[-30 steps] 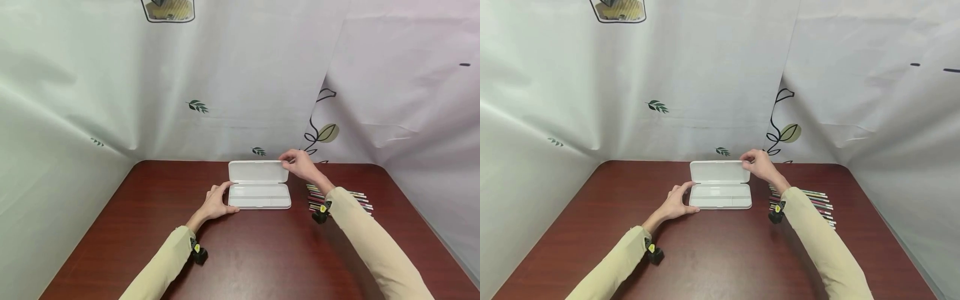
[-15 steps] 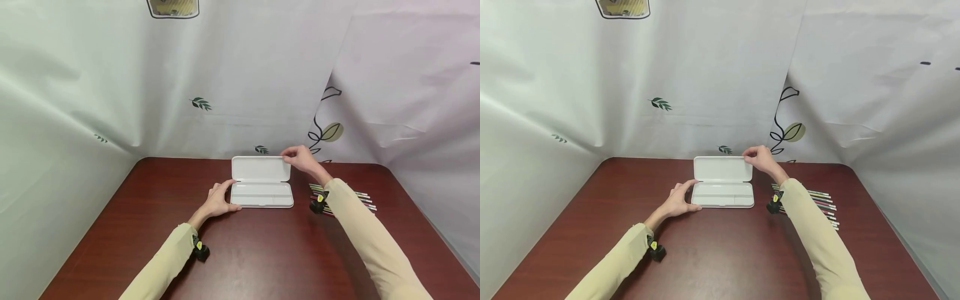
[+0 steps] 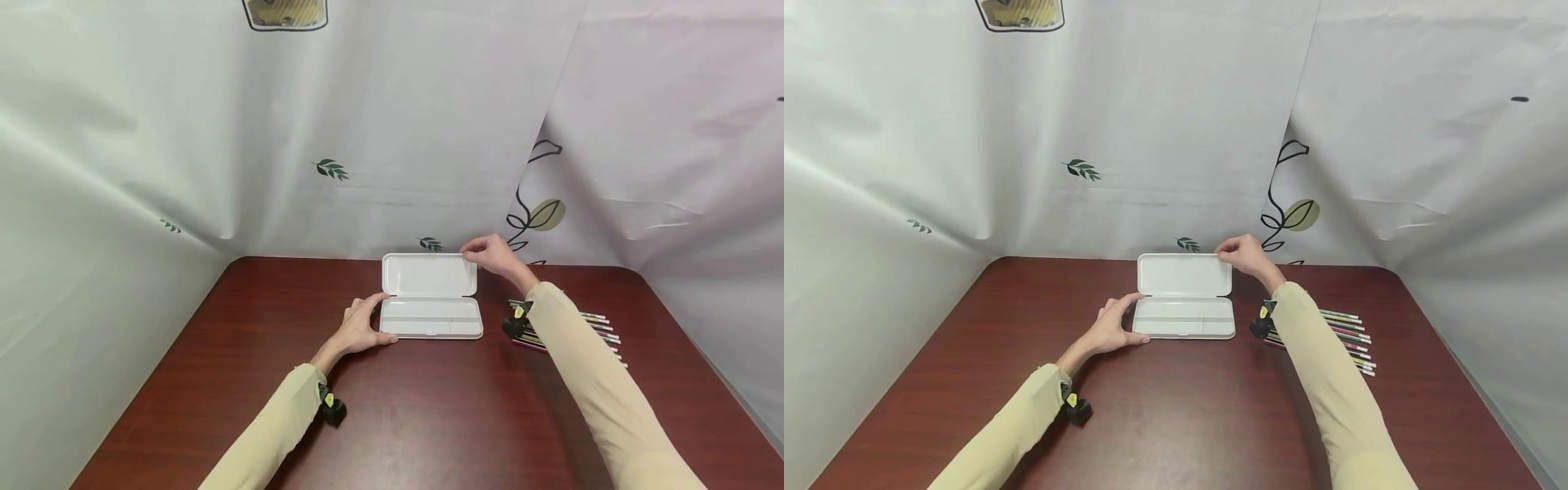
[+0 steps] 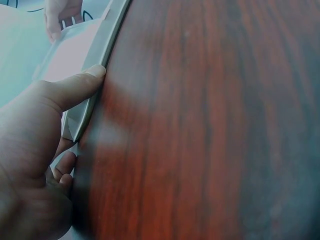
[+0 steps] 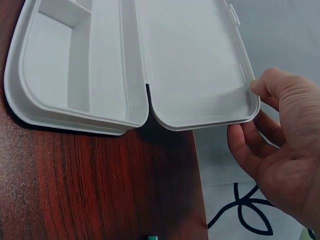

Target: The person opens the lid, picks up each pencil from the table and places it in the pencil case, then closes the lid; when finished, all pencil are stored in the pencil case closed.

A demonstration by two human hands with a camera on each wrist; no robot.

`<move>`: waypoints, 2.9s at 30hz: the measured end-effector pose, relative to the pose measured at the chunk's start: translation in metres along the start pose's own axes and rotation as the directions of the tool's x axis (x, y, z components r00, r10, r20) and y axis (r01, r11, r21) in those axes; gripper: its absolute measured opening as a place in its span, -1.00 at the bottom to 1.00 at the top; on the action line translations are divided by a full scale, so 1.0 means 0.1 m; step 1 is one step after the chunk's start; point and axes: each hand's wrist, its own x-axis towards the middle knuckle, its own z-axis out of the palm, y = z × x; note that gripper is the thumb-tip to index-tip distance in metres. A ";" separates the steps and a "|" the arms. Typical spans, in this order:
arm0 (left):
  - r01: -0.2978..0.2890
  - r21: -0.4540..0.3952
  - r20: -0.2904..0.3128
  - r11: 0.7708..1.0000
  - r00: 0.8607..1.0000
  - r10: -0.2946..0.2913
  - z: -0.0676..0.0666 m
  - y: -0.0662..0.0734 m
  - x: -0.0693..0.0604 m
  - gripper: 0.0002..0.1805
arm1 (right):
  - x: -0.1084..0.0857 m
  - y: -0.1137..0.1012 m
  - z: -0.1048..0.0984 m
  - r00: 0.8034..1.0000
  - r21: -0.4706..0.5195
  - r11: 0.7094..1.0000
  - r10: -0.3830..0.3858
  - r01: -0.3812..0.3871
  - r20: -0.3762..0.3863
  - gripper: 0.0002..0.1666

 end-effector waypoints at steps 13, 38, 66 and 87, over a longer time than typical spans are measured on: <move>-0.010 -0.002 -0.012 1.000 1.000 0.010 -0.03 0.02 0.01 -0.01 | -0.13 -0.02 -0.13 0.999 0.023 0.999 -0.044 0.044 -0.001 -0.75; -0.003 0.017 0.000 1.000 1.000 0.003 -0.12 0.03 0.04 0.00 | -2.08 0.71 -0.62 0.916 -0.309 0.895 -0.377 0.323 -0.137 -0.68; 0.014 0.001 0.000 1.000 1.000 -0.014 -0.07 0.00 0.04 -0.01 | -2.50 1.10 -0.50 0.901 -0.520 0.823 -0.382 0.230 -0.206 -0.60; 0.011 0.000 0.005 1.000 1.000 -0.011 -0.08 0.01 0.03 -0.01 | -2.45 1.05 -0.54 0.942 -0.575 0.785 -0.330 0.233 -0.069 -0.63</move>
